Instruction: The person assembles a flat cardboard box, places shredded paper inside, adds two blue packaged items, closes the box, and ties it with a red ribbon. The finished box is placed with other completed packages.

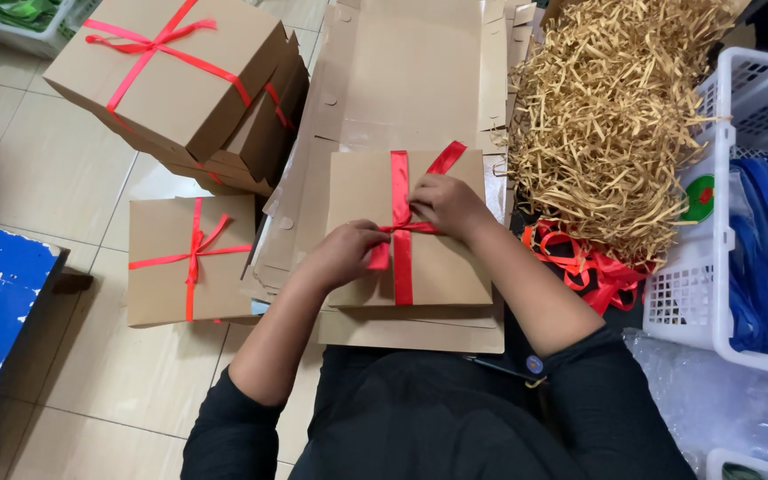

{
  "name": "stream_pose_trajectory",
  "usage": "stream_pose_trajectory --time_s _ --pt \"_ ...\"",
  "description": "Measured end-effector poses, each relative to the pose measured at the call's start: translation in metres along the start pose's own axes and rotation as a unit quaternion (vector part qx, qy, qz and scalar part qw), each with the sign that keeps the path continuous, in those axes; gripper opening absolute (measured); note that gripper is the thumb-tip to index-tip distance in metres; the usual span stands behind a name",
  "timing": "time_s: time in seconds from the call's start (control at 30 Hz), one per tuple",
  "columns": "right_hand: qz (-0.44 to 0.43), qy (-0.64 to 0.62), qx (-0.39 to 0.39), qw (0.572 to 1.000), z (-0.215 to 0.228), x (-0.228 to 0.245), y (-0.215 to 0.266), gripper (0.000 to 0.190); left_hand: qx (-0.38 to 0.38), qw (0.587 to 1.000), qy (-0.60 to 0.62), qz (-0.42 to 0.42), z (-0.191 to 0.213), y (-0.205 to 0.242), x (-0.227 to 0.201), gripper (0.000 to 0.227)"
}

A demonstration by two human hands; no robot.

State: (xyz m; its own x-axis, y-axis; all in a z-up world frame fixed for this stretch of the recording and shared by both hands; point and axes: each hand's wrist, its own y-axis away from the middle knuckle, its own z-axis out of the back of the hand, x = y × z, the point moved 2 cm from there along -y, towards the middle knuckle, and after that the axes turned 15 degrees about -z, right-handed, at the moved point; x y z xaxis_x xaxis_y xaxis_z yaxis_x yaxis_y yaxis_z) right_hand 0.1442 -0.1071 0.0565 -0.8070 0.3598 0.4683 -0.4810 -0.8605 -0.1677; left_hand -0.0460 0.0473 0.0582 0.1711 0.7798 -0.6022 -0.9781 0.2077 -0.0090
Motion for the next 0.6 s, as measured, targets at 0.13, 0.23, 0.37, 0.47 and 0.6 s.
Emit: stream_pose_trajectory --time_s 0.13,0.23,0.37,0.47,0.6 --pt "-0.016 -0.006 -0.026 1.0 -0.004 -0.008 -0.009 0.004 -0.095 0.995 -0.028 -0.03 -0.011 -0.012 0.013 0.023" --pt "-0.024 -0.01 -0.015 1.0 -0.016 -0.023 -0.017 0.007 -0.141 0.986 -0.084 0.024 -0.024 -0.016 0.011 0.03" --pt "-0.032 -0.106 0.05 0.993 0.002 -0.019 -0.024 0.016 -0.137 0.98 -0.052 0.138 -0.028 -0.02 0.016 0.035" --pt "-0.137 -0.378 0.198 0.894 0.006 0.006 -0.02 0.016 -0.144 0.98 -0.017 0.14 -0.029 -0.021 0.012 0.019" --pt "-0.233 -0.467 0.227 0.822 -0.004 0.027 -0.016 0.028 -0.163 0.979 -0.033 0.115 -0.044 -0.026 0.024 0.011"
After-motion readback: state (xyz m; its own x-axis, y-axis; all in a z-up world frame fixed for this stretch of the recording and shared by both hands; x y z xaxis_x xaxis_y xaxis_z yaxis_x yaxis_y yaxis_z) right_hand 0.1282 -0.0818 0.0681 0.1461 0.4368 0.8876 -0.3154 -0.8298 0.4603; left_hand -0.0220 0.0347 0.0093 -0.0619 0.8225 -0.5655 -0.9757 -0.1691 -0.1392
